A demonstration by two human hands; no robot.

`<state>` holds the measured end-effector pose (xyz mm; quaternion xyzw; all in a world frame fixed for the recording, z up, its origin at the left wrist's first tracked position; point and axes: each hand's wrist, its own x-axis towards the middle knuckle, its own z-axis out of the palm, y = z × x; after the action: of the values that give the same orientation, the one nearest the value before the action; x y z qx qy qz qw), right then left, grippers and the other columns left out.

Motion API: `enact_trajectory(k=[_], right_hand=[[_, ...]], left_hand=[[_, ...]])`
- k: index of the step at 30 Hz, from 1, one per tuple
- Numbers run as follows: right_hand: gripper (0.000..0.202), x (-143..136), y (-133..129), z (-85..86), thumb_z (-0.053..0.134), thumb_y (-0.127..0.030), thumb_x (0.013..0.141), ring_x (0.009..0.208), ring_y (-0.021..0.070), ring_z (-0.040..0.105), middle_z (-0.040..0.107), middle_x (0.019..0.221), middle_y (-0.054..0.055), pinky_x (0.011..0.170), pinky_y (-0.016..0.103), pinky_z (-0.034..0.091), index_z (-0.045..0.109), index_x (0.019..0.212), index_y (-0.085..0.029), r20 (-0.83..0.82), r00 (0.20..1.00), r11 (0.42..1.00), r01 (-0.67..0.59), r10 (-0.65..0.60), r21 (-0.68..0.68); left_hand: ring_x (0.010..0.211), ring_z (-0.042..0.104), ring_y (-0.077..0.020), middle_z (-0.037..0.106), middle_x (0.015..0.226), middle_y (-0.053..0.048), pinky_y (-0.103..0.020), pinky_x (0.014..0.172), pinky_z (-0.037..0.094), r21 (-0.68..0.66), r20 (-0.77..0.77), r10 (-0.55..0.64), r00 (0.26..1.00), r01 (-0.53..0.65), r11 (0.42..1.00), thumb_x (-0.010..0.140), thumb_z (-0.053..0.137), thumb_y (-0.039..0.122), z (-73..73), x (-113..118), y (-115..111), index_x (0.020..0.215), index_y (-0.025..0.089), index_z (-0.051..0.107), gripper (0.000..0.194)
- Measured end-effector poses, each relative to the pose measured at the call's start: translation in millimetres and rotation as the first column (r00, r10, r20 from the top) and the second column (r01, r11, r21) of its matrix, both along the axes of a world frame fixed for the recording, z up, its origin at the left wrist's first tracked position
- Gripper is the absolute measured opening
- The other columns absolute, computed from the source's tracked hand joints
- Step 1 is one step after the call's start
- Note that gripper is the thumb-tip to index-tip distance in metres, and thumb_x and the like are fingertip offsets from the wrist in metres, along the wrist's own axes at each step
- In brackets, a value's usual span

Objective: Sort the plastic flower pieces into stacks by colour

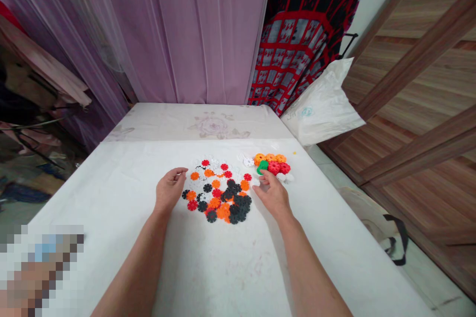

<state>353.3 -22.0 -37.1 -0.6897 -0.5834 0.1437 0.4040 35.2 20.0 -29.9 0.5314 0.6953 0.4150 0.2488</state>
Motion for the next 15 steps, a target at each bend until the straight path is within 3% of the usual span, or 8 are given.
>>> enact_trajectory(k=[8,12,15], right_hand=[[0.049,-2.6,-4.2,0.3,0.065,-0.037,0.070,0.089,0.0209,0.064,0.070,0.105,0.004,0.085,0.039,0.051,0.062,0.117,-0.024,0.014,1.000,1.000,0.004,-0.005,0.030],[0.029,-15.0,1.4,12.7,0.063,-0.030,0.073,0.096,0.0236,0.062,0.072,0.102,0.005,0.090,0.039,0.048,0.068,0.101,-0.024,0.178,0.984,0.995,-0.004,-0.014,0.102],[0.016,-28.6,12.0,24.6,0.062,-0.023,0.075,0.097,0.0243,0.060,0.073,0.094,0.005,0.088,0.038,0.046,0.069,0.089,-0.025,0.320,0.946,0.994,-0.080,0.054,0.069]], left_hand=[[0.070,0.065,-0.0172,0.069,0.070,0.000,-0.025,0.065,0.047,-0.004,0.010,-0.001,1.000,0.001,1.000,0.076,0.054,0.043,-2.2,-1.4,0.8,0.097,0.023,0.072,0.034],[0.073,0.067,-0.0182,0.070,0.071,-0.001,-0.026,0.067,0.047,-0.027,0.007,-0.009,1.000,0.009,1.000,0.077,0.052,0.041,0.9,-0.7,0.5,0.098,0.023,0.071,0.033],[0.075,0.068,-0.0186,0.070,0.071,-0.001,-0.027,0.068,0.048,-0.018,0.026,-0.016,1.000,0.016,1.000,0.078,0.052,0.042,0.3,-0.6,0.7,0.099,0.023,0.071,0.034]])
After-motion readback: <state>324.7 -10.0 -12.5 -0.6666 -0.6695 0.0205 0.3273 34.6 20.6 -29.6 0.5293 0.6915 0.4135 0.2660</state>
